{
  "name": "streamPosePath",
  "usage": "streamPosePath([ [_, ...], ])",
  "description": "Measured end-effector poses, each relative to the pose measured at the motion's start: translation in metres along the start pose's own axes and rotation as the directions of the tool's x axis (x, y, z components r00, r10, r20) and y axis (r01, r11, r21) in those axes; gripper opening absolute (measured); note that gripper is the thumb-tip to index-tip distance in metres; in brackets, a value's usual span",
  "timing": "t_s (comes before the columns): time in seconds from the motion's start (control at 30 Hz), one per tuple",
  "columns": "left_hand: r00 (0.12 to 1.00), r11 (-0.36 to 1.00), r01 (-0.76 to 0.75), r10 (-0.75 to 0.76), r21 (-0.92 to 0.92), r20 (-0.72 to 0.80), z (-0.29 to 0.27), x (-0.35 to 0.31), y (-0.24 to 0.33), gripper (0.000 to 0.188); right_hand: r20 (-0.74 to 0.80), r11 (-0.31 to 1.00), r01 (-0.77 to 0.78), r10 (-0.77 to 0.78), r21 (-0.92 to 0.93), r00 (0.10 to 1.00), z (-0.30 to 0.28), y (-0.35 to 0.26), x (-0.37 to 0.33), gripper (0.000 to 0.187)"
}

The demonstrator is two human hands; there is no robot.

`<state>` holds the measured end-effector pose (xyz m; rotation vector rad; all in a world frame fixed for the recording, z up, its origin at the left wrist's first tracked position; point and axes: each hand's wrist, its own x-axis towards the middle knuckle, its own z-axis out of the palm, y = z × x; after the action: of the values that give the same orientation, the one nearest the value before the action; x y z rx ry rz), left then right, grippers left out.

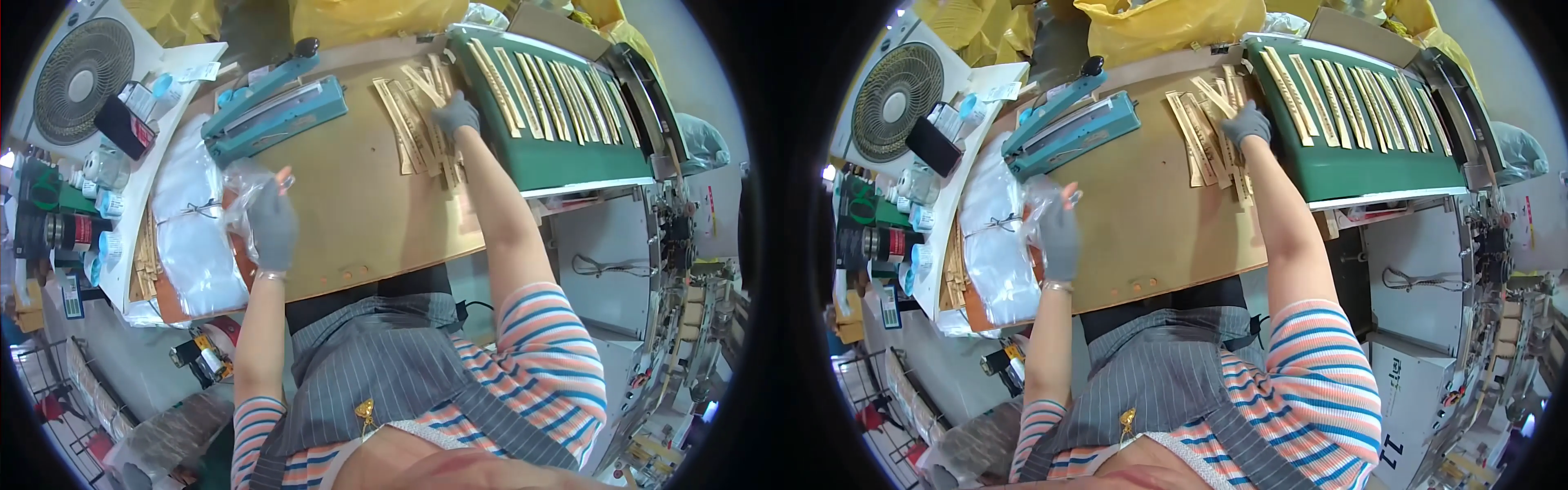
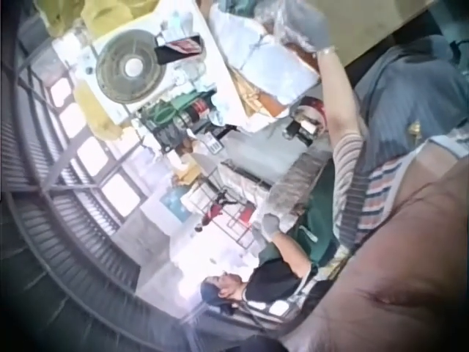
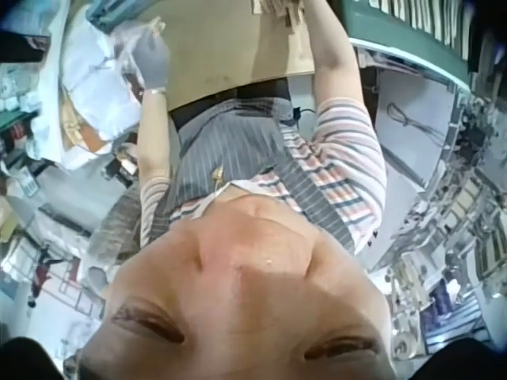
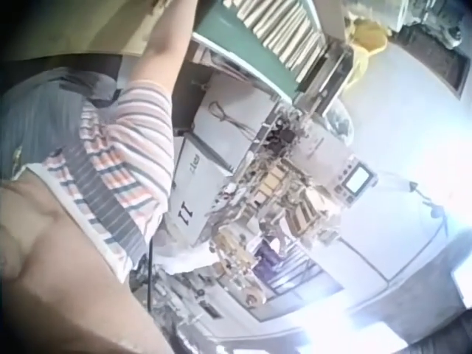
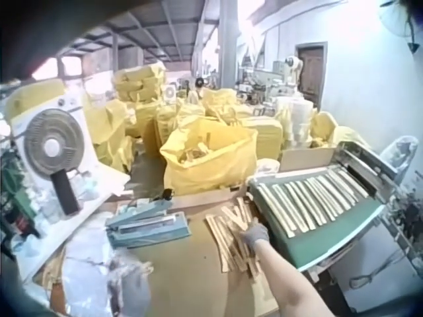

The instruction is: Packaging bundles of wooden sticks into plastic bags and sealing them with a heat sealer.

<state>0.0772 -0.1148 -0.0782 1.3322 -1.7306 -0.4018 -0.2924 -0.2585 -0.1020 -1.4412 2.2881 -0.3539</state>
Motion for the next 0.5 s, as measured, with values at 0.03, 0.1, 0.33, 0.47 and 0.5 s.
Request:
streamPosePath([
  [0.03, 0.995, 0.996, 0.046, -0.052, 0.071, 0.087, 0.021, 0.008, -0.003, 0.034, -0.002, 0.997, 0.058, -0.058, 0.057, 0.998, 0.000, -0.004, 0.001, 0.076],
  [0.1, 0.981, 0.978, 0.089, -0.119, 0.188, 0.152, 0.070, 0.023, -0.009, 0.043, 0.002, 0.987, 0.111, -0.112, 0.115, 0.994, -0.001, -0.006, -0.004, 0.072],
  [0.33, 0.979, 0.967, -0.007, -0.045, 0.255, 0.199, 0.141, 0.029, -0.036, 0.057, -0.350, 0.697, 0.462, -0.310, 0.549, 0.884, -0.105, 0.011, -0.048, 0.053],
  [0.47, 0.974, 0.977, 0.021, -0.068, 0.211, 0.217, 0.138, 0.032, -0.028, 0.059, -0.649, 0.891, 0.424, -0.226, 0.164, 0.726, -0.151, 0.132, 0.015, 0.054],
  [0.5, 0.961, 0.976, 0.090, -0.137, 0.196, 0.241, 0.127, 0.032, -0.018, 0.061, -0.575, 0.958, 0.259, -0.144, 0.123, 0.805, -0.160, 0.141, 0.016, 0.048],
])
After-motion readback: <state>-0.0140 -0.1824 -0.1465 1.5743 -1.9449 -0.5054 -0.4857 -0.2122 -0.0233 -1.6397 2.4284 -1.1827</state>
